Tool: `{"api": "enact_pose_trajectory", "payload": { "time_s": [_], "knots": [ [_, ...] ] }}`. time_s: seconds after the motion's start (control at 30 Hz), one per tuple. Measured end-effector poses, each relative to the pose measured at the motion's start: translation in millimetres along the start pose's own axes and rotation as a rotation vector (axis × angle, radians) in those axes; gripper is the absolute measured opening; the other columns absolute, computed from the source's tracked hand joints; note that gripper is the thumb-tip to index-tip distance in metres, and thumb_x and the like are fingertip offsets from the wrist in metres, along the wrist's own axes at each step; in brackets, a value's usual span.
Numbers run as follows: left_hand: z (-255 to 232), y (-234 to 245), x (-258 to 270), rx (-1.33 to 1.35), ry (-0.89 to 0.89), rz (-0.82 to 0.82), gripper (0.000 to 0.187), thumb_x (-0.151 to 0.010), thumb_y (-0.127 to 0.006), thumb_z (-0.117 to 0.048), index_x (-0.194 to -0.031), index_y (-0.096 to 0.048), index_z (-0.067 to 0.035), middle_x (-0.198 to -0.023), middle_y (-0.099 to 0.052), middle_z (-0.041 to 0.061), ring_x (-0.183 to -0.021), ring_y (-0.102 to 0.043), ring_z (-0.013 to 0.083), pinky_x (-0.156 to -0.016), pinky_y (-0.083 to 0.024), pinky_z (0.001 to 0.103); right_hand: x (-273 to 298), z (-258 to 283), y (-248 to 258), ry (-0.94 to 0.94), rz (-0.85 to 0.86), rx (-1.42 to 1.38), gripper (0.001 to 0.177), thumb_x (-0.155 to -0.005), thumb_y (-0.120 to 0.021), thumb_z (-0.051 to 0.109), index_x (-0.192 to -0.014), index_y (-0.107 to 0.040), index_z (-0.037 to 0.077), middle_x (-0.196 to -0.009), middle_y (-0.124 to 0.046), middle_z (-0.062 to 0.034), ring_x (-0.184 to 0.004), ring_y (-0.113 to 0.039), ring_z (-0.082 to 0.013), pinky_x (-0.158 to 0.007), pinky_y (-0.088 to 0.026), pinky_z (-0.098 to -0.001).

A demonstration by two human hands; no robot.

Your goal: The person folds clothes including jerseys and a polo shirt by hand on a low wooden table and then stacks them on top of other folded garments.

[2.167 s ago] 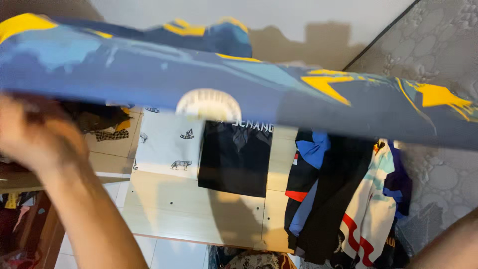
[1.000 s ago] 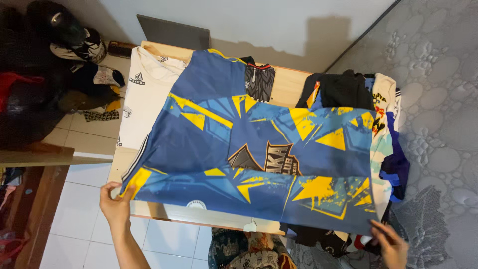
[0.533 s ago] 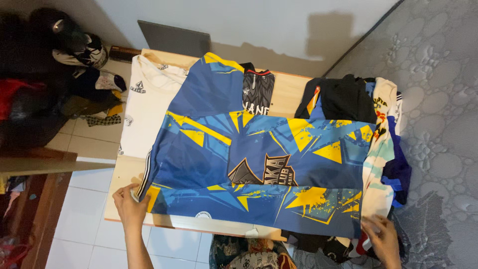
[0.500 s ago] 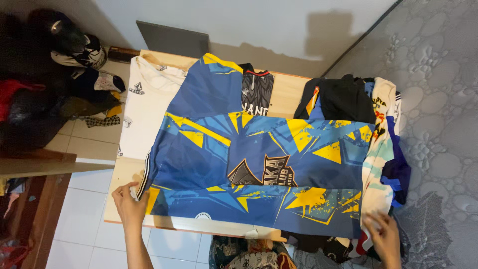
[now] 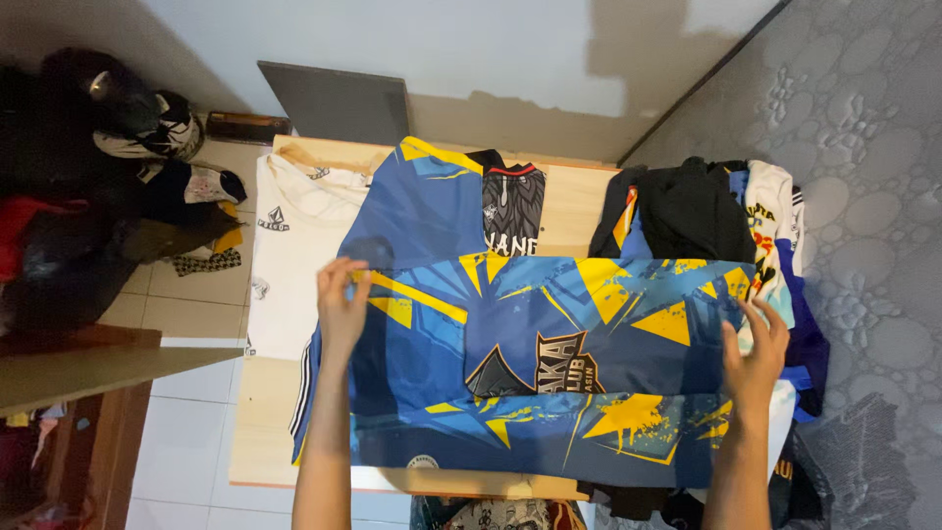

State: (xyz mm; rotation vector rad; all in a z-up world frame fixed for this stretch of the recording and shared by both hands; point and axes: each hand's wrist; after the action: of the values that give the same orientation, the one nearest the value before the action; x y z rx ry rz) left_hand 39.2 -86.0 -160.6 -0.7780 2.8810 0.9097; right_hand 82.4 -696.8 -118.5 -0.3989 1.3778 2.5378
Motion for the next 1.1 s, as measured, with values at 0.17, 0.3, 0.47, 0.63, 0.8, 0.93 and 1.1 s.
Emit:
{"api": "enact_pose_trajectory", "payload": {
  "time_s": [0.17, 0.3, 0.47, 0.63, 0.8, 0.93, 1.1],
  "knots": [
    [-6, -5, -66, 0.016, 0.031, -0.112, 0.020, -0.098, -0.070, -0.011, -0.117, -0.071, -0.005, -0.118, -0.062, 0.014, -0.116, -0.055, 0.0290, -0.095, -0.050, 0.039, -55, 2, -31, 0.213, 0.131, 0.249, 0.066, -0.082, -0.078, 0.004, -0.145, -0.062, 0.015, -0.156, -0.052, -0.0148, -0.147, -0.047, -0.0395, -0.123, -0.039, -0.0499],
    [7, -24, -105, 0.037, 0.031, -0.067, 0.024, -0.098, -0.069, -0.013, -0.120, -0.068, -0.005, -0.125, -0.062, 0.016, -0.119, -0.058, 0.0291, -0.095, -0.051, 0.039, -73, -2, -42, 0.190, 0.215, 0.454, 0.084, -0.074, -0.085, 0.007, -0.153, -0.057, 0.018, -0.159, -0.052, -0.0125, -0.148, -0.045, -0.0406, -0.115, -0.038, -0.0533],
    [39, -65, -134, 0.151, 0.064, 0.032, 0.055, -0.100, -0.071, -0.019, -0.146, -0.050, 0.000, -0.139, -0.059, 0.022, -0.130, -0.057, 0.0299, -0.102, -0.048, 0.042, -72, -16, -50, 0.115, 0.260, 0.434, 0.091, -0.073, -0.087, 0.009, -0.156, -0.054, 0.020, -0.150, -0.055, -0.0128, -0.149, -0.044, -0.0393, -0.118, -0.039, -0.0516],
    [21, -79, -154, 0.299, 0.223, 0.168, 0.086, -0.091, -0.076, -0.027, -0.154, -0.025, -0.001, -0.112, -0.072, 0.017, -0.096, -0.071, 0.0222, -0.084, -0.055, 0.032, -75, -14, -47, 0.024, 0.282, 0.477, 0.105, -0.066, -0.090, 0.010, -0.163, -0.051, 0.017, -0.133, -0.057, -0.0160, -0.125, -0.052, -0.0399, -0.113, -0.040, -0.0498],
    [-4, -60, -173, -0.106, 0.395, 0.299, 0.046, -0.090, -0.083, -0.029, -0.121, -0.071, 0.003, -0.087, -0.072, 0.017, -0.076, -0.065, 0.0220, -0.071, -0.051, 0.034, -73, -14, -45, 0.042, 0.270, 0.564, 0.088, -0.069, -0.091, 0.015, -0.151, -0.059, 0.015, -0.113, -0.058, -0.0119, -0.115, -0.053, -0.0365, -0.116, -0.038, -0.0499],
    [-5, -55, -176, 0.390, 0.631, 0.517, 0.028, -0.089, -0.075, -0.024, -0.108, -0.075, -0.003, -0.093, -0.078, 0.000, -0.079, -0.070, 0.0095, -0.074, -0.056, 0.025, -62, -24, -41, 0.095, 0.230, 0.595, 0.043, -0.080, -0.092, 0.024, -0.117, -0.072, 0.015, -0.101, -0.057, -0.0070, -0.108, -0.052, -0.0319, -0.117, -0.037, -0.0465],
    [-7, -30, -163, 0.506, 0.623, 0.472, 0.028, -0.100, -0.069, -0.026, -0.108, -0.075, 0.000, -0.099, -0.074, 0.002, -0.088, -0.064, 0.0097, -0.083, -0.051, 0.027, -53, -36, -24, 0.161, 0.116, 0.513, 0.023, -0.089, -0.088, 0.018, -0.109, -0.077, 0.016, -0.103, -0.055, -0.0064, -0.112, -0.052, -0.0279, -0.119, -0.035, -0.0458]
  ]
}}
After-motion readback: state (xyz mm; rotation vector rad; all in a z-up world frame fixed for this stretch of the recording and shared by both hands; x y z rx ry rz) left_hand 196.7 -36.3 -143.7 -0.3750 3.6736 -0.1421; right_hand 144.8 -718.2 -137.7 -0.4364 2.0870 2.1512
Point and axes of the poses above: each hand's wrist, its own x-axis away from the middle knuckle, its own y-axis out of the back of the hand, z = x × y
